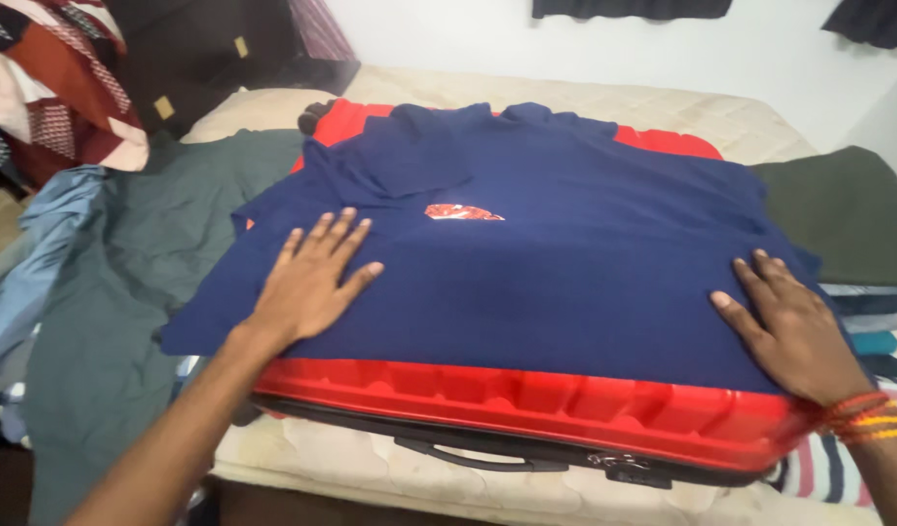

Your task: The person folds several garments on a red suitcase placed on a bed. They fold a pair of green trousers, a navy blue t-shirt with a graphic, and a grey shirt, stacking each folded item beside the suitcase.

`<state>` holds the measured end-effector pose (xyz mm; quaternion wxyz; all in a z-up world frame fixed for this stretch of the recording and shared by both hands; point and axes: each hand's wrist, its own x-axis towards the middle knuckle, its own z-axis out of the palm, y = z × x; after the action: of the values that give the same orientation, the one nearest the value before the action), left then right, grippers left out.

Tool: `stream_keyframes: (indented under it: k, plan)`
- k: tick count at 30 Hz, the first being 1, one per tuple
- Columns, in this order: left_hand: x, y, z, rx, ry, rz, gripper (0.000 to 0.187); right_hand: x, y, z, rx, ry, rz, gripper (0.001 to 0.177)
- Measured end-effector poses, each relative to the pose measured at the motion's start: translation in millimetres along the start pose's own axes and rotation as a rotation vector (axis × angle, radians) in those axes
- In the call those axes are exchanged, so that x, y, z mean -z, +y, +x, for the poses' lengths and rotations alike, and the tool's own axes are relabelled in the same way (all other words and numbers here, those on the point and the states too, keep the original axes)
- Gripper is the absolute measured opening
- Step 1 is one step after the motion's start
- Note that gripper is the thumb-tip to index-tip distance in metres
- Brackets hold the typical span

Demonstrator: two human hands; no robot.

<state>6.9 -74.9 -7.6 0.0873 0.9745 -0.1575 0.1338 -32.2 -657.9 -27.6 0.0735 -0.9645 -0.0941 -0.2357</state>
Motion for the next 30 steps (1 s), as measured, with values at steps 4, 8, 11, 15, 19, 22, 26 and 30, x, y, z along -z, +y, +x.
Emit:
stream_keyframes:
  k: [4, 8, 11, 15, 19, 22, 26, 30]
  plan:
    - [2.6, -40.2, -7.6, 0.189, 0.005, 0.035, 0.077, -16.7, 12.8, -1.1, -0.073, -0.005, -0.167, 0.074]
    - [3.0, -42.5, -4.4, 0.199, 0.045, 0.073, 0.079, -15.0, 7.6, -2.3, -0.077, 0.020, -0.156, 0.074]
    - [6.1, -18.6, 5.9, 0.132, 0.131, 0.000, 0.082, -7.4, -15.8, 6.0, -0.030, 0.125, -0.202, 0.070]
    - [-6.3, 35.5, 25.4, 0.016, 0.167, -0.108, 0.090, 5.5, -82.2, 37.9, 0.127, 0.245, 0.043, 0.052]
    - [-22.6, 69.4, 26.0, 0.105, 0.190, -0.082, 0.098, -10.2, -161.3, 96.1, 0.046, 0.146, 0.514, 0.030]
    - [-17.2, 76.9, 25.4, 0.119, 0.179, -0.068, 0.092, -35.4, -207.3, 144.7, 0.040, 0.110, 0.737, 0.025]
    - [-10.0, 80.7, 17.4, 0.154, 0.130, -0.083, 0.081, -79.2, -248.8, 205.0, -0.012, 0.101, 0.759, 0.028]
    - [-14.9, 81.2, 16.4, 0.110, 0.145, -0.091, 0.078, -114.5, -268.8, 254.2, -0.121, 0.133, 0.642, 0.047]
